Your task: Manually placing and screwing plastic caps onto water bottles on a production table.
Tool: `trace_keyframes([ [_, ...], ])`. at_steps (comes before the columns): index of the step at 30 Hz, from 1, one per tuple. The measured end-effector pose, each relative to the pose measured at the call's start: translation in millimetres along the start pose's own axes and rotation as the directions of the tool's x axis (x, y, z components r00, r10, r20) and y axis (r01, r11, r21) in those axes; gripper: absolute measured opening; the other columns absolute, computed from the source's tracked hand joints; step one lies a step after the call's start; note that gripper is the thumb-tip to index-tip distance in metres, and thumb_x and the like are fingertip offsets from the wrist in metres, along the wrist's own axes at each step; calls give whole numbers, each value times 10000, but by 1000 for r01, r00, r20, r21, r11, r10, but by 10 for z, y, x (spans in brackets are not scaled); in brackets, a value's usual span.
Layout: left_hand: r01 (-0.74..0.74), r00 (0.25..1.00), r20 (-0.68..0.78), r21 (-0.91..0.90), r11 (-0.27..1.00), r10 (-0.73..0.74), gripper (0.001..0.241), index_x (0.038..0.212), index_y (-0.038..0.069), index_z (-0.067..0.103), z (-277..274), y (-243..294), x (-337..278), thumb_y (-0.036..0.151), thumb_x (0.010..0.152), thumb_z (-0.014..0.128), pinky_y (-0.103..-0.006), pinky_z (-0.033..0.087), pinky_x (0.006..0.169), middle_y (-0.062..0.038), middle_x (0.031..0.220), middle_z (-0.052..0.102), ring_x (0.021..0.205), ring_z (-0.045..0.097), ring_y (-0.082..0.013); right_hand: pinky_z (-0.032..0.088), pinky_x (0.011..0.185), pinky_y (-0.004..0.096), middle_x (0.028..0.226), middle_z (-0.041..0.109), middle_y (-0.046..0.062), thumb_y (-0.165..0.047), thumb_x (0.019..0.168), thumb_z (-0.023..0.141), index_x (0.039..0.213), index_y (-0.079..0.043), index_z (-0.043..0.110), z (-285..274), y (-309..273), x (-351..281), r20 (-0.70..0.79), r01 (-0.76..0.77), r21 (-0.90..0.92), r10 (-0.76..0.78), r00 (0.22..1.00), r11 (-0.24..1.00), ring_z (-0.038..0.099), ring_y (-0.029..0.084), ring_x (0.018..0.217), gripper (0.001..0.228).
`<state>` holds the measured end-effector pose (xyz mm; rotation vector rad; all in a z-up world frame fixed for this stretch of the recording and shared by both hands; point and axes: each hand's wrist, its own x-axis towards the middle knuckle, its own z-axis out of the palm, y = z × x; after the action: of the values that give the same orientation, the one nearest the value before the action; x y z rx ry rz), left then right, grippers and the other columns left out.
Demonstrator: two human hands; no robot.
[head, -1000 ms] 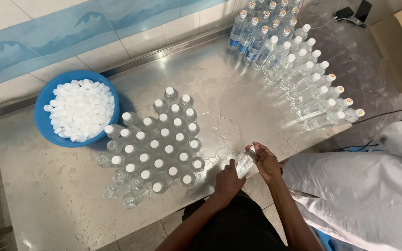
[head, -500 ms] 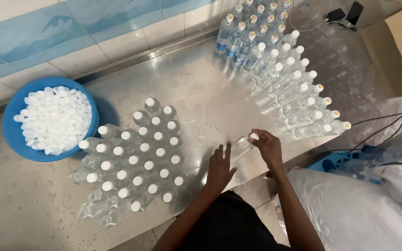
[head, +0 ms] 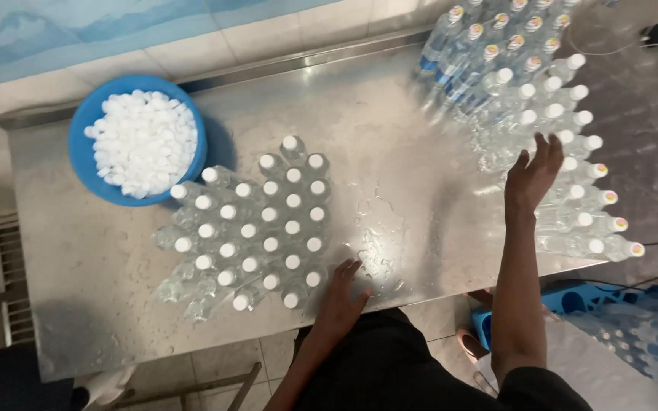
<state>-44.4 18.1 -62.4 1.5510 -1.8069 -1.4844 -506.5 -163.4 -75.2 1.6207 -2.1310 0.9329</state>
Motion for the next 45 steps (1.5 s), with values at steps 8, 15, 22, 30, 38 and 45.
trace_keyframes([
  [8,-49,994,-110,-197,979,28,480,1501,171,554,-569,478,-363,213,1032,648,-370,582,954,-40,1493,611,1180,689,-200,531,1090,376,1552,604,42,-30,1077,674,1450,-136,610,269,-2465,-846,458,-259,726,-167,873,637,599,244,1354,394],
  [15,-32,987,-159,-239,970,-7,433,1461,195,589,-744,386,-647,265,1035,619,-348,597,952,-3,1461,631,1174,703,-181,271,1315,577,1711,492,84,184,961,604,1753,-232,187,1035,-3026,-427,563,-93,783,-636,527,615,252,386,1672,987],
  [22,97,989,-84,-278,956,-124,429,1449,229,607,-870,227,-966,276,1022,615,-337,576,975,25,1475,650,1189,696,-166,526,1117,490,1380,505,154,-3,877,893,1746,-182,264,1005,-2778,-454,585,-90,746,-586,560,659,583,351,1396,1088],
  [30,-75,986,-167,-358,931,15,417,1414,182,648,-1097,355,-881,306,1016,659,-371,614,1005,-29,1433,720,1263,717,-211,571,1092,455,1410,654,177,-220,861,963,1747,-181,274,-479,-2850,-508,455,-252,656,-107,884,711,694,334,1248,1123],
  [38,-277,958,-95,-551,787,270,1015,1638,121,430,-1079,623,-247,326,809,980,-512,384,1254,-163,1589,503,1498,423,-332,604,931,332,1208,712,151,-23,692,1006,1741,-88,325,-1623,-3374,-682,590,-494,764,-138,796,414,748,250,1044,1253],
  [45,63,996,88,-876,479,30,665,1516,44,524,-1257,277,-190,299,983,831,-464,700,816,-279,1343,738,1038,813,-378,556,1133,519,1471,594,323,-269,1041,727,1717,-11,243,-1451,-3699,-994,709,-667,642,39,704,379,622,467,1393,870],
])
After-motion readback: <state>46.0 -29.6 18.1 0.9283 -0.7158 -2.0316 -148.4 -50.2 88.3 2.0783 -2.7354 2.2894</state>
